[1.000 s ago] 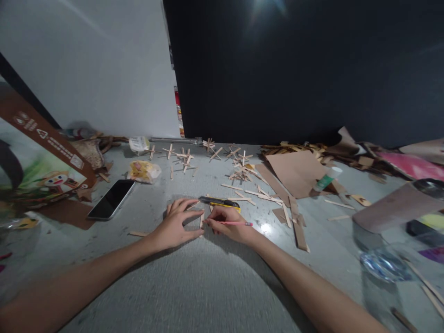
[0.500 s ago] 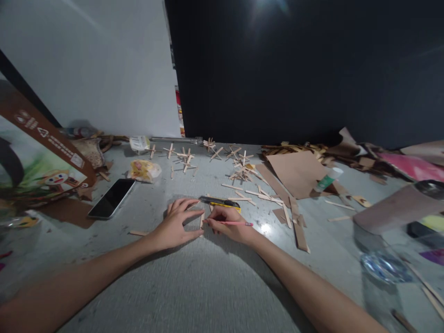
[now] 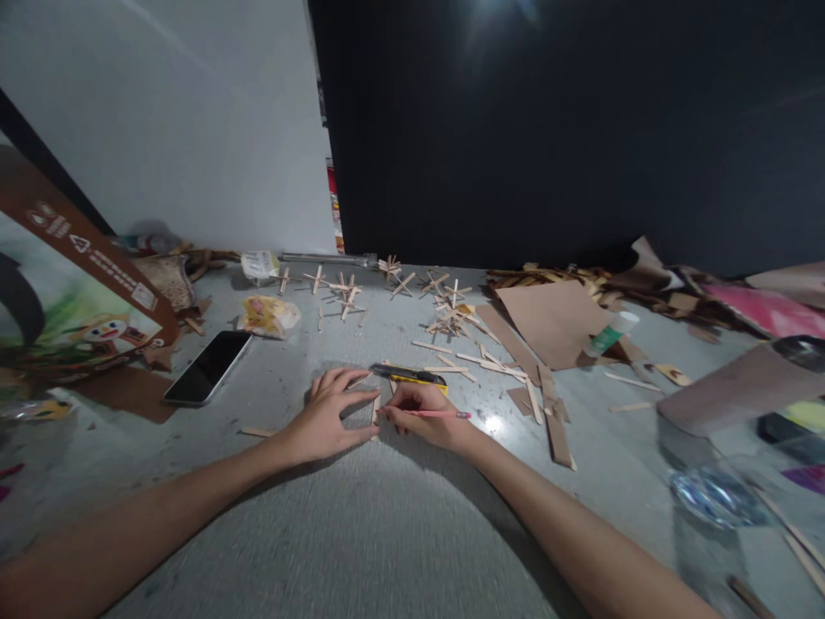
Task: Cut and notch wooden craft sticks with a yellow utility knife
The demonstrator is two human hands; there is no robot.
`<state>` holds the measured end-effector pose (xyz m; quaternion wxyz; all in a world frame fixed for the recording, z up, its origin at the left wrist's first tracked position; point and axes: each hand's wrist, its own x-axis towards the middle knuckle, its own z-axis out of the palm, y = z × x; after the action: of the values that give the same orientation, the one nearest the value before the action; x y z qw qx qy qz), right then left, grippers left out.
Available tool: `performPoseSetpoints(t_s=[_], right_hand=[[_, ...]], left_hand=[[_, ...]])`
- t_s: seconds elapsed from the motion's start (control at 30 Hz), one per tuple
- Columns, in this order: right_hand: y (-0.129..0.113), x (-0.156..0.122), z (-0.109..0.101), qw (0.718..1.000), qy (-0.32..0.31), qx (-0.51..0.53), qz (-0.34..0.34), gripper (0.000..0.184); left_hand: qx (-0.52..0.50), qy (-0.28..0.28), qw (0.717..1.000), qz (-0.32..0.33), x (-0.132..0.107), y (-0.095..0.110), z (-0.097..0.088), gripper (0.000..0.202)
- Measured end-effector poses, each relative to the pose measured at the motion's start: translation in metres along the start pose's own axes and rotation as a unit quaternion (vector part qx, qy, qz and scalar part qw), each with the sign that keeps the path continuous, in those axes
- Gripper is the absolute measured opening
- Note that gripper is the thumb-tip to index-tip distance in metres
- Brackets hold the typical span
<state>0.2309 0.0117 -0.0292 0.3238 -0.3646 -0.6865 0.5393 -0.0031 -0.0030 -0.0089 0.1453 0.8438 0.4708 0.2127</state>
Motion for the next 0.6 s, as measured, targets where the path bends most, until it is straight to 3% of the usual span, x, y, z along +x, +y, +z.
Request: performPoseSetpoints(t_s=[0.6], right_hand=[[0.0033, 0.0019, -0.0008, 1.000, 0.004, 0.009, 0.002, 0.039]], left_hand=[[0.001, -0.001, 1.000, 0.002, 0.0001, -0.0018, 0.0012, 0.049]])
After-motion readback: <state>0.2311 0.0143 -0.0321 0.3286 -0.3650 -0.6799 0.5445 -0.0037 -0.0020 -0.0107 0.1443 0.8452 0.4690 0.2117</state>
